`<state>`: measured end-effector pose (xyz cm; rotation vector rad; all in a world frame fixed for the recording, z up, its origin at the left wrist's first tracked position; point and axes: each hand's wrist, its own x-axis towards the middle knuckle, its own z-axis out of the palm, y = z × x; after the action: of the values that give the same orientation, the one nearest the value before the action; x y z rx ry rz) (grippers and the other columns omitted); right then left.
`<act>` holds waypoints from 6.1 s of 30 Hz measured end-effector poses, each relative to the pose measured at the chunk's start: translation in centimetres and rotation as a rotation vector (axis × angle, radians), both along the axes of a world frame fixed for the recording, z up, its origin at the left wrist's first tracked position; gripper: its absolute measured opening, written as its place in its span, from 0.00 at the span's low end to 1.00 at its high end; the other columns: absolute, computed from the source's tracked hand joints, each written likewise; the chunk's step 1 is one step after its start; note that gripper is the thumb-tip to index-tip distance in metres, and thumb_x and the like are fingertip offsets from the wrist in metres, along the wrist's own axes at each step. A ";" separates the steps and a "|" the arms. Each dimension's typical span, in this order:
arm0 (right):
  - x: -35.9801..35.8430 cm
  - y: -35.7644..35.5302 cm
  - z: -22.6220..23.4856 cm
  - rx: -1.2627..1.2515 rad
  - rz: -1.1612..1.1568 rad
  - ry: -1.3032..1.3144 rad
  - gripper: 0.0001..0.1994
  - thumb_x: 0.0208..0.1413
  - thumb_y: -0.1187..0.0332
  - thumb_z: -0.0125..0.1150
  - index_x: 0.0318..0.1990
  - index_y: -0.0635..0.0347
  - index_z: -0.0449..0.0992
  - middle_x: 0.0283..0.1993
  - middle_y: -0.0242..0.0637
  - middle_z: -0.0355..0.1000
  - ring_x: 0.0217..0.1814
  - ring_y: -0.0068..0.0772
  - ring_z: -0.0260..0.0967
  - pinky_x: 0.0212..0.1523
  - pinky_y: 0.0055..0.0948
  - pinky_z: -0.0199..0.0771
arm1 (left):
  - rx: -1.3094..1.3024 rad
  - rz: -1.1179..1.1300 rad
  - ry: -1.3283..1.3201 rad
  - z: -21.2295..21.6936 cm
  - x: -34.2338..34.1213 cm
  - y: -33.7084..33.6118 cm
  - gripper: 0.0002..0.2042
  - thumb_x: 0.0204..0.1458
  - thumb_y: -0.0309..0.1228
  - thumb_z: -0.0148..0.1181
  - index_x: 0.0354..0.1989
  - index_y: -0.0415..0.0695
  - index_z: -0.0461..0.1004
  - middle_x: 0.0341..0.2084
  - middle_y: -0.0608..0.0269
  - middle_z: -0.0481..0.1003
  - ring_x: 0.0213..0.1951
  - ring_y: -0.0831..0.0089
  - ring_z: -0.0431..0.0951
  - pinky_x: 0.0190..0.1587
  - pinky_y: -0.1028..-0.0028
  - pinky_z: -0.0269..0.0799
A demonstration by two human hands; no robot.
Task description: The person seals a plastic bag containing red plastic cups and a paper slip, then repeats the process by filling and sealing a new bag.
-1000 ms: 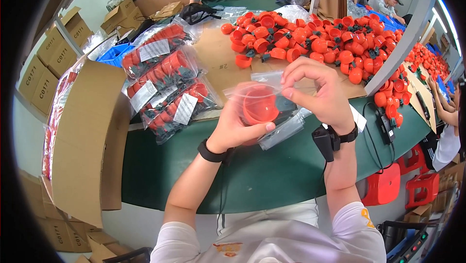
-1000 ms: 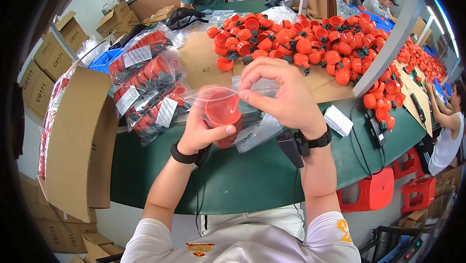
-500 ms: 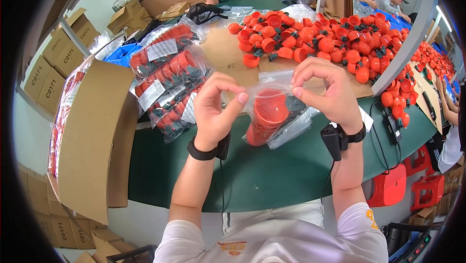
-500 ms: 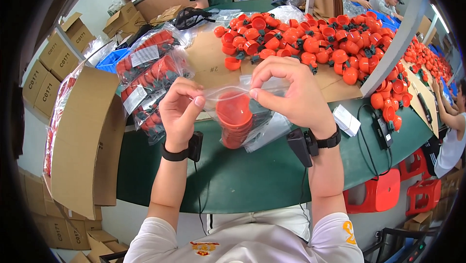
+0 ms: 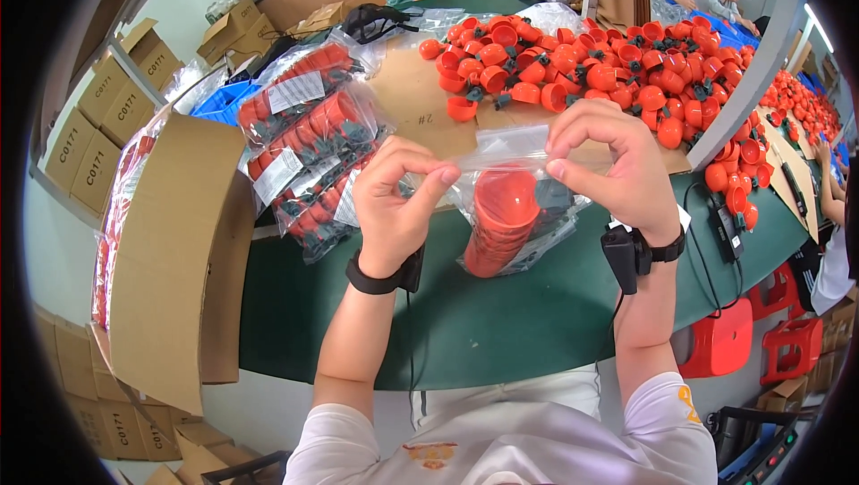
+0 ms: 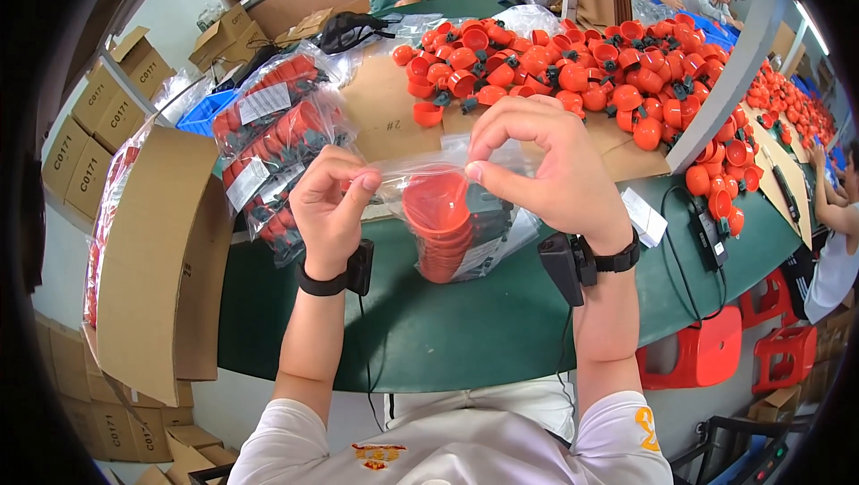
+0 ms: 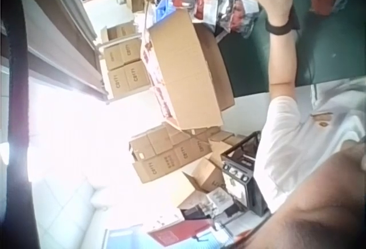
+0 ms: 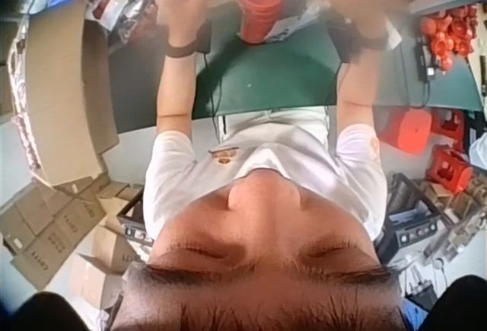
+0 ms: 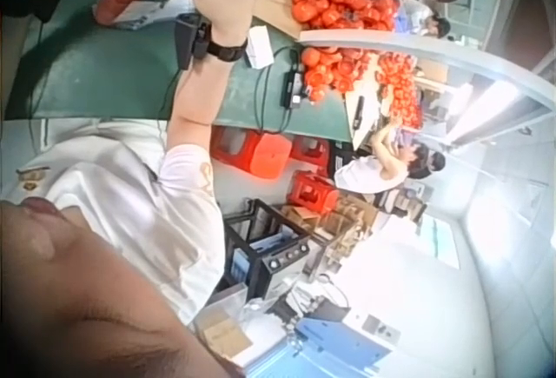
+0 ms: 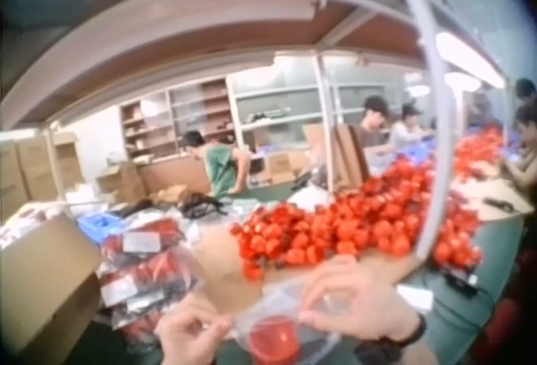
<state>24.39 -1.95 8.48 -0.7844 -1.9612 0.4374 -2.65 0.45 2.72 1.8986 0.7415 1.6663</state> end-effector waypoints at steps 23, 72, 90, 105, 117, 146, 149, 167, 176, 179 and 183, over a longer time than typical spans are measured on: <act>0.2 -0.2 0.0 -0.016 0.028 -0.028 0.05 0.50 0.69 0.70 0.30 0.56 0.79 0.36 0.29 0.77 0.43 0.28 0.72 0.56 0.34 0.57 | 0.152 -0.155 0.160 1.5 -0.2 -0.3 0.16 0.39 0.31 0.78 0.39 0.41 0.84 0.35 0.61 0.79 0.36 0.70 0.77 0.43 0.72 0.70; -0.7 -1.3 0.6 0.016 0.082 -0.099 0.06 0.49 0.70 0.71 0.30 0.54 0.78 0.35 0.26 0.76 0.42 0.28 0.71 0.56 0.34 0.57 | 0.177 -0.010 0.255 3.6 1.6 -3.0 0.08 0.44 0.24 0.74 0.33 0.41 0.83 0.29 0.63 0.79 0.35 0.68 0.78 0.41 0.71 0.71; -1.4 -1.9 0.9 0.052 0.058 -0.126 0.06 0.48 0.71 0.71 0.30 0.55 0.78 0.35 0.25 0.76 0.41 0.25 0.72 0.59 0.33 0.55 | 0.119 -0.003 0.242 3.1 1.4 -3.8 0.08 0.44 0.24 0.73 0.34 0.47 0.85 0.29 0.66 0.79 0.32 0.69 0.76 0.37 0.72 0.67; -2.1 -2.3 0.5 0.064 0.033 -0.137 0.04 0.51 0.70 0.71 0.31 0.53 0.80 0.35 0.23 0.75 0.43 0.23 0.72 0.64 0.37 0.51 | 0.140 0.029 0.276 3.0 1.5 -3.8 0.06 0.45 0.25 0.72 0.31 0.47 0.83 0.28 0.65 0.79 0.31 0.69 0.76 0.36 0.72 0.66; -0.8 -2.3 1.2 0.085 -0.074 -0.195 0.06 0.51 0.70 0.72 0.29 0.55 0.79 0.33 0.25 0.75 0.40 0.26 0.71 0.60 0.35 0.54 | 0.131 0.063 0.290 3.5 0.6 -3.1 0.05 0.46 0.24 0.72 0.31 0.44 0.83 0.29 0.63 0.79 0.31 0.68 0.76 0.35 0.72 0.69; 0.7 -1.2 0.4 -0.383 -0.166 0.201 0.04 0.61 0.75 0.64 0.36 0.67 0.77 0.31 0.29 0.77 0.33 0.15 0.73 0.37 0.19 0.73 | -0.539 -0.334 0.361 -0.3 2.2 -0.9 0.40 0.45 0.34 0.79 0.66 0.38 0.62 0.55 0.50 0.75 0.57 0.62 0.77 0.61 0.62 0.73; 0.7 -0.8 0.0 -0.370 -0.154 0.190 0.04 0.61 0.74 0.64 0.36 0.67 0.77 0.31 0.29 0.76 0.33 0.15 0.72 0.37 0.19 0.73 | -0.609 -0.332 0.391 0.7 2.3 -1.0 0.37 0.47 0.31 0.77 0.64 0.37 0.65 0.52 0.55 0.77 0.53 0.68 0.78 0.58 0.66 0.74; 0.4 0.9 -1.6 -0.393 -0.241 0.147 0.19 0.61 0.64 0.67 0.56 0.63 0.74 0.42 0.36 0.76 0.40 0.21 0.73 0.40 0.24 0.75 | -0.574 -0.177 0.304 -0.3 1.1 0.1 0.33 0.53 0.27 0.72 0.66 0.37 0.63 0.56 0.59 0.75 0.54 0.73 0.76 0.56 0.71 0.73; 0.3 0.7 -1.5 -0.444 -0.176 0.010 0.17 0.61 0.63 0.66 0.51 0.65 0.76 0.39 0.35 0.78 0.38 0.22 0.73 0.40 0.24 0.74 | -0.640 -0.318 -0.170 1.1 -0.1 0.6 0.25 0.60 0.28 0.65 0.64 0.36 0.64 0.55 0.59 0.75 0.57 0.74 0.73 0.62 0.70 0.67; -0.2 0.7 -1.4 -0.439 -0.120 -0.025 0.14 0.61 0.63 0.66 0.45 0.66 0.79 0.36 0.34 0.78 0.36 0.22 0.73 0.39 0.25 0.74 | -0.635 -0.322 -0.205 1.0 -0.7 0.7 0.25 0.61 0.30 0.64 0.64 0.36 0.64 0.55 0.60 0.75 0.56 0.74 0.74 0.61 0.71 0.68; -0.4 0.4 -1.0 -0.438 -0.102 -0.092 0.13 0.61 0.63 0.66 0.41 0.67 0.80 0.34 0.35 0.79 0.35 0.23 0.74 0.39 0.26 0.74 | -0.607 -0.329 -0.259 1.0 -1.1 1.0 0.25 0.61 0.30 0.64 0.64 0.36 0.64 0.55 0.59 0.75 0.56 0.73 0.74 0.61 0.70 0.68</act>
<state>24.02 -1.56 7.48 -1.1925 -1.9228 0.7968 -3.71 1.42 3.74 1.2709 0.6844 1.2610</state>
